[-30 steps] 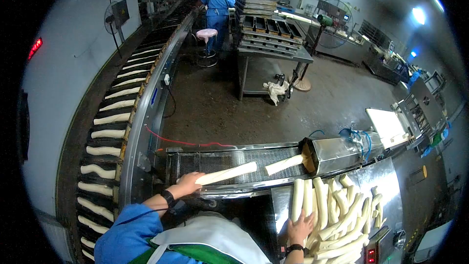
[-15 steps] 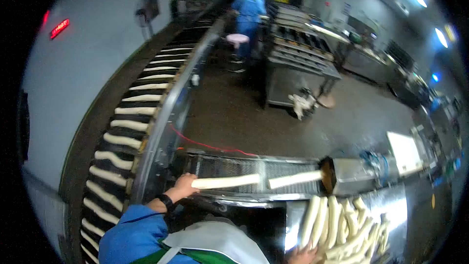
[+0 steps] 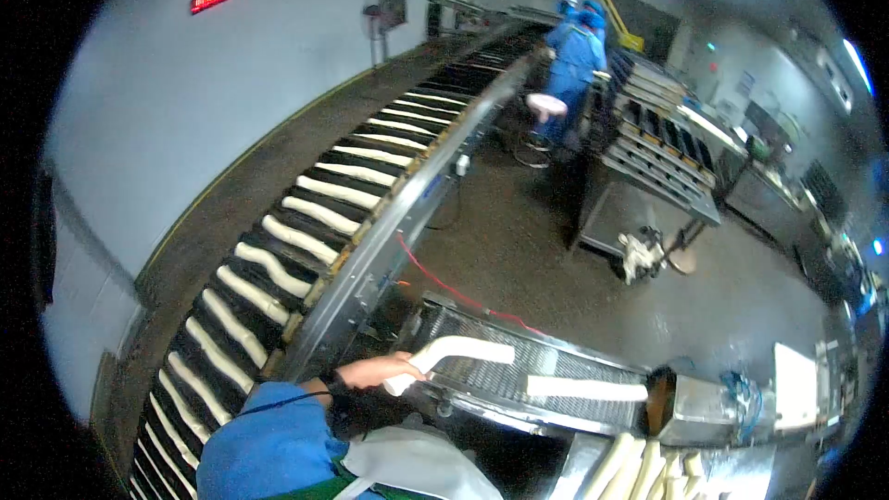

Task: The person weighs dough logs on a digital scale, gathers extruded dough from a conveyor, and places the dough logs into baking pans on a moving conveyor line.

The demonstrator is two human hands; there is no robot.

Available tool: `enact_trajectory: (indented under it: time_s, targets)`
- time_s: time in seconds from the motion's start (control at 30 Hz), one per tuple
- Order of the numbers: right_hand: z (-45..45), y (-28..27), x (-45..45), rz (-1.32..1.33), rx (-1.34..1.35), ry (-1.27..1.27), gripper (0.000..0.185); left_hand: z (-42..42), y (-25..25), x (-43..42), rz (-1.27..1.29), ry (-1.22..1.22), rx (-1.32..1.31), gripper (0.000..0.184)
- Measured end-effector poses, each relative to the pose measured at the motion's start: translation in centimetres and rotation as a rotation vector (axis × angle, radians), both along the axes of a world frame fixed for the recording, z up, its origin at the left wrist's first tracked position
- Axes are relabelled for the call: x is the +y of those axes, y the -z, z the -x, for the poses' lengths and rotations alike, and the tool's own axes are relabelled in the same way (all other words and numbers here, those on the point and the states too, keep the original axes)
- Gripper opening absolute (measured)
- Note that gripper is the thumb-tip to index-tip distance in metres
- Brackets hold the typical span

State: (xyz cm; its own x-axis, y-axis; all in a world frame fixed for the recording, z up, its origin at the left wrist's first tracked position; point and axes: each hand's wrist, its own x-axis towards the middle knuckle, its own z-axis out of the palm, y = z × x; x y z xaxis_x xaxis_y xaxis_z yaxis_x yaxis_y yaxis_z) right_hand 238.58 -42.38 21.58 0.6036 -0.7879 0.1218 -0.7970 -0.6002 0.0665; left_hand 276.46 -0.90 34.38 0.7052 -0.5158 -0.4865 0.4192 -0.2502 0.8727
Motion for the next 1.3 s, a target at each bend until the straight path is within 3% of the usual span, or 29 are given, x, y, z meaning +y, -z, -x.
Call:
enact_trajectory:
  time_s: [0.03, 0.1, 0.13, 0.17, 0.2, 0.37, 0.4, 0.47, 0.53, 0.57, 0.6, 0.67, 0.73, 0.8, 0.87, 0.93, 1.0, 1.07, 1.13, 1.2, 1.23, 1.3]
  targets:
    - [0.0, 0.3, -0.3, -0.042, 0.061, 0.032, 0.065, -0.1, -0.2, -0.2, 0.009, 0.024, 0.049, 0.04]
    - [-2.7, -5.3, 1.3, -0.175, 0.187, 0.102, 0.064, -0.8, -0.3, -1.3, -0.061, 0.059, 0.156, 0.037]
    - [-4.0, -5.2, 1.8, -0.137, -0.118, 0.02, 0.086, -1.0, -0.7, -1.8, -0.017, 0.133, 0.134, 0.035]
    - [-5.4, -5.7, 2.2, -0.226, -0.178, 0.115, 0.09, -1.1, -1.2, -2.9, -0.045, 0.211, 0.079, 0.034]
    - [-6.5, -5.9, 2.2, -0.326, -0.343, -0.04, 0.09, -0.8, -2.5, -4.2, -0.073, 0.283, 0.026, 0.033]
    - [-16.8, -13.0, 6.8, -0.646, -0.475, -0.673, 0.08, 1.2, -8.0, -12.7, 0.167, 0.827, 0.025, 0.033]
    - [-18.2, -15.4, 8.4, -0.654, -0.5, -0.713, 0.08, 1.9, -9.0, -14.2, 0.216, 0.883, 0.013, 0.037]
    - [-20.1, -16.0, 9.2, -0.644, -0.647, -0.782, 0.068, 2.6, -10.0, -16.5, 0.431, 0.823, 0.265, 0.033]
    - [-20.2, -15.6, 8.4, -1.116, -0.643, -0.639, 0.049, 2.3, -10.2, -18.1, 0.595, 0.738, 0.471, 0.037]
    - [-19.7, -15.9, 8.3, -1.19, -0.628, -0.507, 0.035, 2.2, -10.5, -18.7, 0.634, 0.682, 0.455, 0.041]
    - [-19.0, -14.9, 7.7, -1.256, -0.756, -0.4, 0.032, 2.0, -10.4, -19.1, 0.669, 0.612, 0.48, 0.048]
    - [-16.7, -15.8, 5.7, -1.512, -0.757, -0.239, 0.03, 1.4, -9.5, -19.8, 0.762, 0.535, 0.724, 0.062]
    - [-14.2, -16.1, 3.7, -1.705, -0.986, -0.03, 0.028, -0.4, -7.2, -20.1, 0.775, 0.668, 0.758, 0.07]
    - [-12.3, -18.2, 2.0, -1.591, -1.085, 0.11, 0.042, -1.7, -5.4, -19.8, 0.385, 0.554, 0.257, 0.065]
    - [-10.1, -18.1, -1.4, -1.52, -1.231, 0.093, 0.04, -3.7, -0.3, -19.0, 0.125, 0.501, -0.224, 0.059]
    - [-9.1, -19.8, -4.0, -1.182, -1.217, 0.241, 0.037, -6.0, 3.9, -17.2, -0.231, 0.518, -0.799, 0.061]
    - [-6.0, -19.6, -7.2, -1.041, -1.528, 0.276, 0.053, -7.1, 7.6, -14.9, -0.644, 0.417, -1.14, 0.06]
    - [-2.8, -21.4, -10.2, -0.887, -1.455, 0.106, 0.066, -8.1, 8.3, -12.6, -0.678, 0.5, -1.017, 0.057]
    - [-0.1, -22.3, -11.2, -0.61, -1.5, 0.312, 0.062, -7.6, 8.6, -12.1, -0.713, 0.589, -0.888, 0.054]
    - [4.3, -20.0, -15.1, -0.646, -1.338, 0.225, 0.056, -6.4, 8.2, -12.0, -0.749, 0.493, -0.927, 0.052]
    - [6.5, -15.4, -17.9, -0.453, -1.426, 0.151, 0.051, -5.8, 8.6, -12.1, -0.695, 0.45, -1.0, 0.051]
    - [6.9, -13.7, -16.2, -0.165, -0.763, 0.453, 0.047, -5.3, 8.5, -12.7, -0.667, 0.442, -1.009, 0.051]
